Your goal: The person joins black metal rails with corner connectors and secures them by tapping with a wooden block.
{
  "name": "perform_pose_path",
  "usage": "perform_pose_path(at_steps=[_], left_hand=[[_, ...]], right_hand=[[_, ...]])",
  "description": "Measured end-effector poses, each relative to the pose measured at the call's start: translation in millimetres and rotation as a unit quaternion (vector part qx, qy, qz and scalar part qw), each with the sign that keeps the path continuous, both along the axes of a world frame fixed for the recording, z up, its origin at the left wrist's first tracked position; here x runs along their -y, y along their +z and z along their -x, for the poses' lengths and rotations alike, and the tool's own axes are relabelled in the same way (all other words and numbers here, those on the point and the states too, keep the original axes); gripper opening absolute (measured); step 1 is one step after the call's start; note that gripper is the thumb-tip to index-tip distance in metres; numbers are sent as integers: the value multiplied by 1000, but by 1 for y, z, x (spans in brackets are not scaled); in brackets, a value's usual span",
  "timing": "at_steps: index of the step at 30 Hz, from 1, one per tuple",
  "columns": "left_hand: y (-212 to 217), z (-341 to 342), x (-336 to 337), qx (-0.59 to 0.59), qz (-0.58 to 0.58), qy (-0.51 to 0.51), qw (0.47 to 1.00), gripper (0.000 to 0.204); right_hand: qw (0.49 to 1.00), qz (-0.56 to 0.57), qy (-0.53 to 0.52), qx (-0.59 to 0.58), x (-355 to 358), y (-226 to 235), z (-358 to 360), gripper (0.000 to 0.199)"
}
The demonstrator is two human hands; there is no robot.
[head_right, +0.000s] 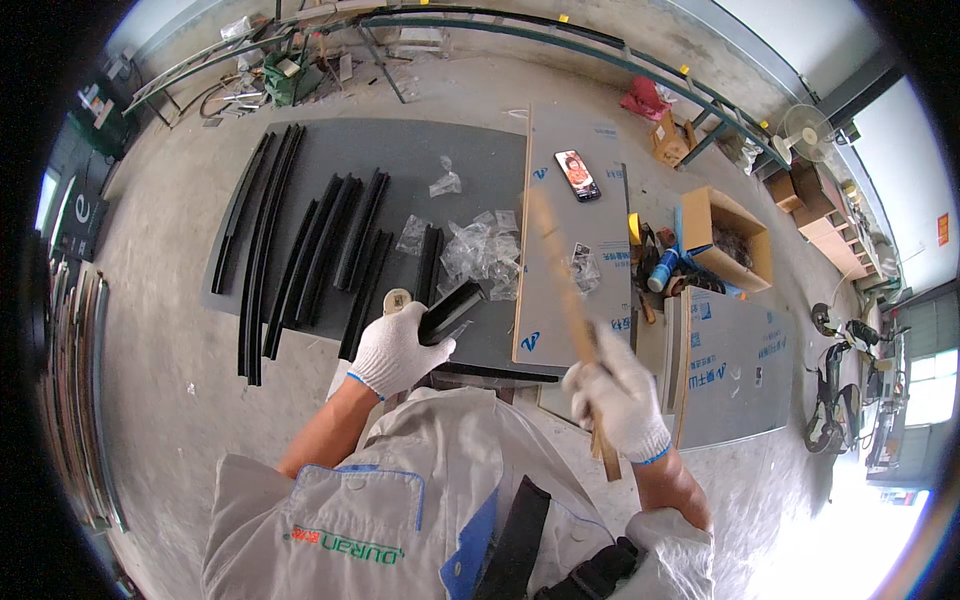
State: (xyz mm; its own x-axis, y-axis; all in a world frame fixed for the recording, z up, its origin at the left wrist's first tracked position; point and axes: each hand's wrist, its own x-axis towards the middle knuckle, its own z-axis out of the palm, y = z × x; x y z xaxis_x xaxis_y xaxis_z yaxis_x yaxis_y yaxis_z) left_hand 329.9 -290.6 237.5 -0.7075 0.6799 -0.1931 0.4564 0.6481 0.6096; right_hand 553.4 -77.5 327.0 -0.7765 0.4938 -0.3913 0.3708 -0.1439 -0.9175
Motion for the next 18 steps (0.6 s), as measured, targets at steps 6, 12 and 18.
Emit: perform_pose_path(at_steps=[6, 12, 18], left_hand=[[6, -4, -4, -69, -4, -20, 997, 43], [2, -18, -4, -12, 19, -38, 999, 44], [-55, 8, -3, 163, -84, 70, 981, 69]], right_hand=[[983, -15, 163, 82, 18, -11, 0, 61], [978, -155, 131, -49, 0, -39, -4, 61], [998, 1, 33, 51, 14, -31, 1, 64]])
